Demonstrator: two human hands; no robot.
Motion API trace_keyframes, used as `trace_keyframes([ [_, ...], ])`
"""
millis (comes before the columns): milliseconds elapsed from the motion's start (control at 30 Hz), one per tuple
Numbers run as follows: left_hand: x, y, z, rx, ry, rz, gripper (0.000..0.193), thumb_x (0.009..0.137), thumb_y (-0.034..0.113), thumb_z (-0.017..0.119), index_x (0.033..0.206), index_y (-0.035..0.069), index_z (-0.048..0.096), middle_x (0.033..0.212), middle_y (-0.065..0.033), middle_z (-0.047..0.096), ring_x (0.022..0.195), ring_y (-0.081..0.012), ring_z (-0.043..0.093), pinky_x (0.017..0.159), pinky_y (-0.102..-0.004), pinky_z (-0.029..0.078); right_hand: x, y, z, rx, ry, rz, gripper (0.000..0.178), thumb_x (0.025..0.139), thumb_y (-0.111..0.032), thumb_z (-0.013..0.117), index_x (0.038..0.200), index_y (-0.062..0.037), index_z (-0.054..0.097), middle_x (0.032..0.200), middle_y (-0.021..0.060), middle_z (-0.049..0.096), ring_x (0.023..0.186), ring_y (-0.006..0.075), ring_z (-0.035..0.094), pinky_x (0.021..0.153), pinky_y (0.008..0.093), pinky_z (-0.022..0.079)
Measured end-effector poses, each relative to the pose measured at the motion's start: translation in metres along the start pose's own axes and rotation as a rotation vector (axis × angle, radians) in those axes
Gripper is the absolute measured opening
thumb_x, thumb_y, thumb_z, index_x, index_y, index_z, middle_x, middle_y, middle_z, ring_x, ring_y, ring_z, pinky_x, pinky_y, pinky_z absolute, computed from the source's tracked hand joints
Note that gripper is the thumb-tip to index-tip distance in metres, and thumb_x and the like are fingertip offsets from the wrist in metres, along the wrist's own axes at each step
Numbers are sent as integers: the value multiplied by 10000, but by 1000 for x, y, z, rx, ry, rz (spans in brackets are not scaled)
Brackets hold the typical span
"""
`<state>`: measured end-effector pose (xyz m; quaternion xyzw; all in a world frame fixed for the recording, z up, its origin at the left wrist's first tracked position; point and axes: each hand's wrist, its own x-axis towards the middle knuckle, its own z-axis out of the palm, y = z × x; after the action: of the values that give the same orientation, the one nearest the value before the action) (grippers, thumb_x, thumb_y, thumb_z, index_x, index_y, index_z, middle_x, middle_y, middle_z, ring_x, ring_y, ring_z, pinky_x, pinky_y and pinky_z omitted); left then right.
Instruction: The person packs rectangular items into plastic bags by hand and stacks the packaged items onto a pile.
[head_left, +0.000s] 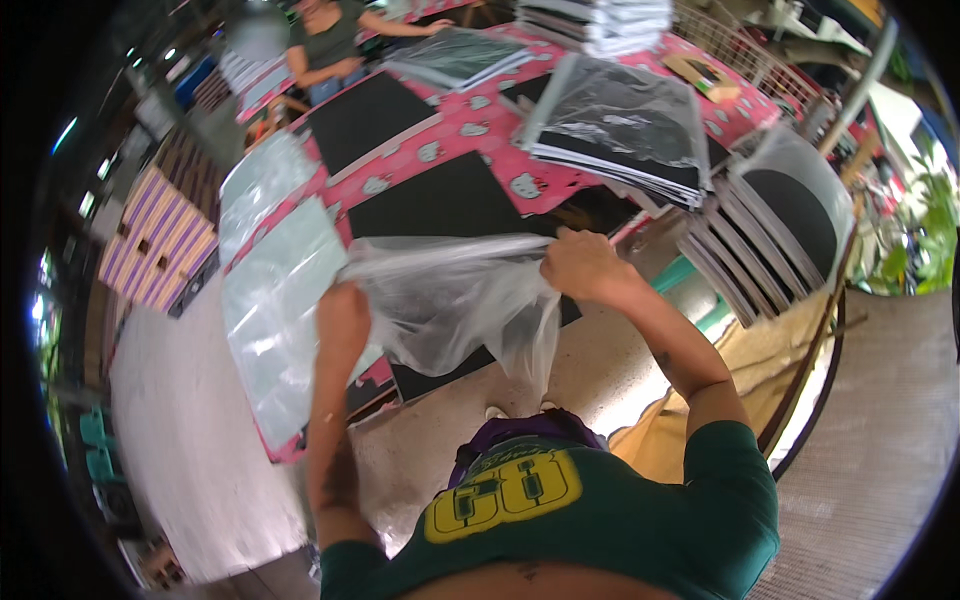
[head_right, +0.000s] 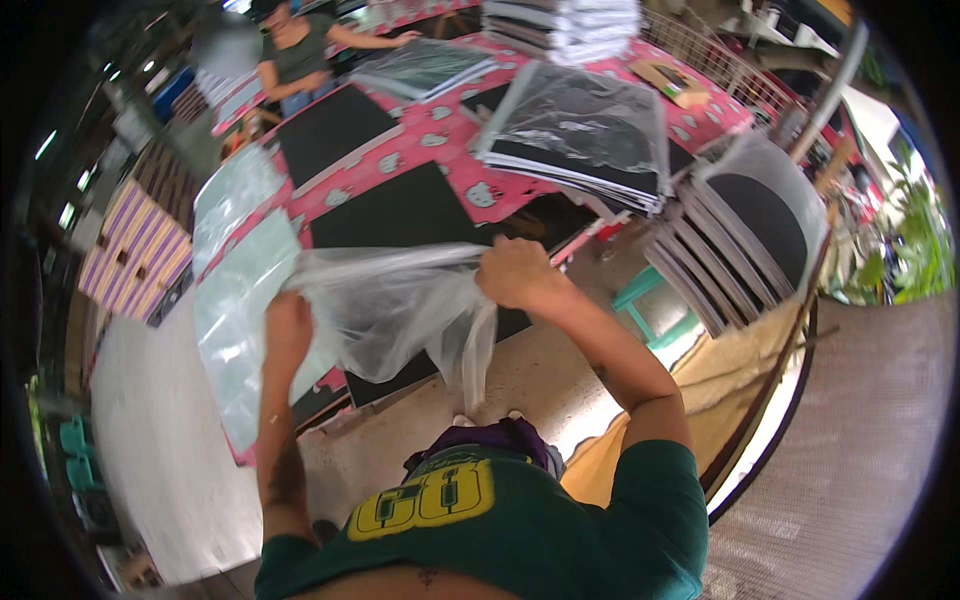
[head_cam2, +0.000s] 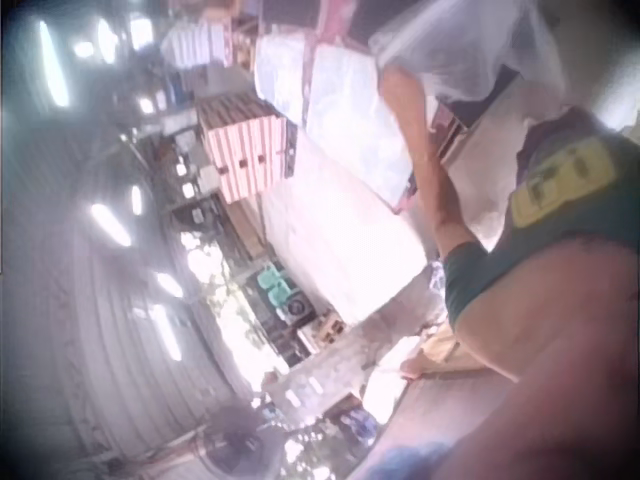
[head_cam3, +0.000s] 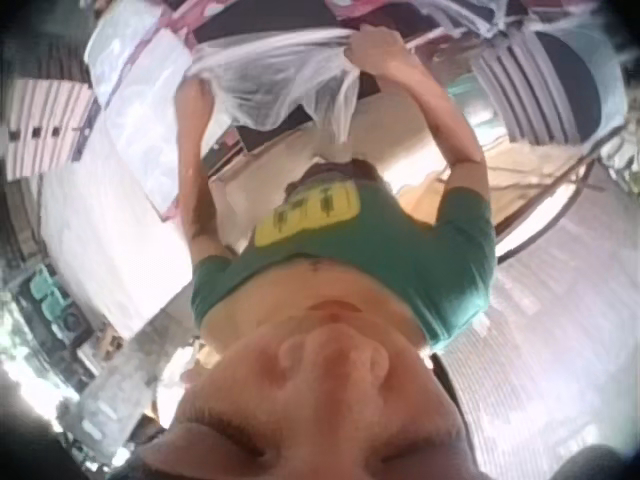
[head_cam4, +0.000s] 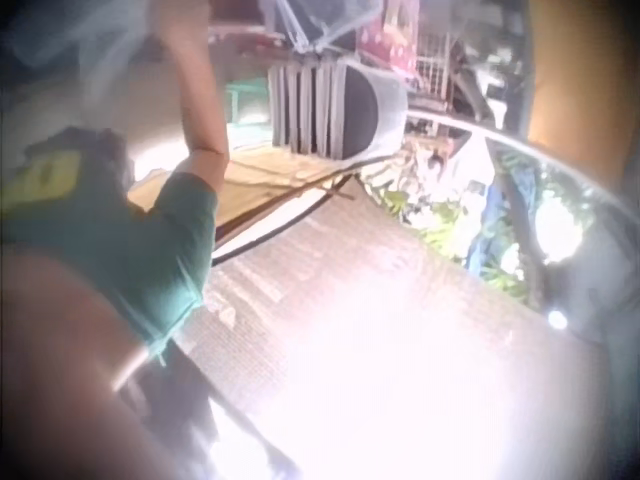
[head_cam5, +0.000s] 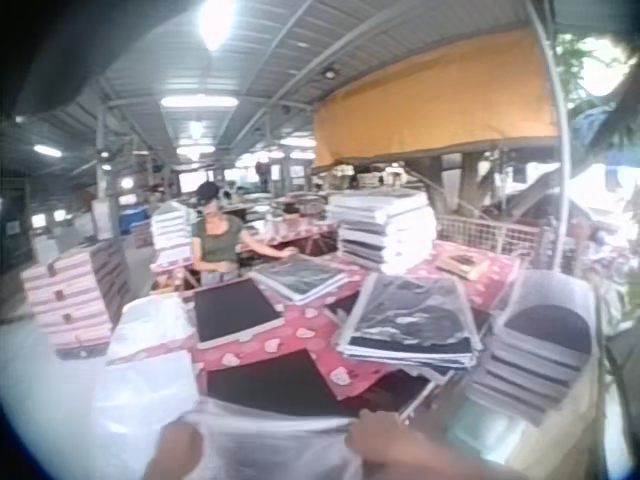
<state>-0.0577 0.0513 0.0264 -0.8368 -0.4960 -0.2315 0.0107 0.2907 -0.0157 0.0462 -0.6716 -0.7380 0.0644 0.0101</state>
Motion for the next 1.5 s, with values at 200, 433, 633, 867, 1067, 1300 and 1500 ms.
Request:
trace_keyframes([
  [200,-31,-25,-72,-622,-168,15,318,736,308,709,878,25,674,1302,-204,487,1282,-355,392,1096,-547,191,-36,81,9,529,-317,-137,550,835,-573,533,981,-66,688,931,129,670,890,264,637,790,350,476],
  [433,-53,20,-53,-185,-841,65,457,822,354,667,1092,0,567,713,-129,610,582,-178,516,591,-328,463,-31,64,53,2235,-97,385,497,854,-431,580,1169,-47,569,811,59,652,678,201,631,599,379,538],
  [633,-94,10,-52,110,172,-287,360,789,309,688,901,-16,583,794,-67,610,618,-180,541,523,-291,445,-19,52,67,2272,-453,-341,386,937,-315,508,1174,-15,552,873,100,656,895,223,630,804,370,500],
  [867,-108,-8,-34,-931,207,-362,443,834,199,627,1183,-44,501,1081,-162,588,913,-239,613,738,-334,533,-31,74,127,1295,-483,-394,418,842,-297,619,1151,-20,569,1051,54,592,1004,184,556,900,316,433],
  [1067,-135,-46,-7,-1499,-230,-613,540,855,353,606,1229,-14,479,1173,-175,557,996,-299,602,862,-437,498,-20,80,114,1921,-380,-182,278,830,-89,581,1101,-32,563,1074,131,602,998,264,596,900,407,451],
  [1300,-151,-39,15,-1202,-906,-253,382,816,269,650,1098,17,597,970,-90,628,801,-225,597,718,-353,493,-69,118,191,2306,-388,-662,411,801,-155,684,1164,-23,543,1129,135,580,978,220,588,800,410,484],
  [1500,-153,14,-1,-1467,-276,-808,414,791,17,506,1203,-7,534,956,-156,653,753,-220,628,743,-356,493,-112,62,171,1559,-341,269,435,757,-3,551,1189,-28,507,906,105,565,742,176,553,706,336,478],
])
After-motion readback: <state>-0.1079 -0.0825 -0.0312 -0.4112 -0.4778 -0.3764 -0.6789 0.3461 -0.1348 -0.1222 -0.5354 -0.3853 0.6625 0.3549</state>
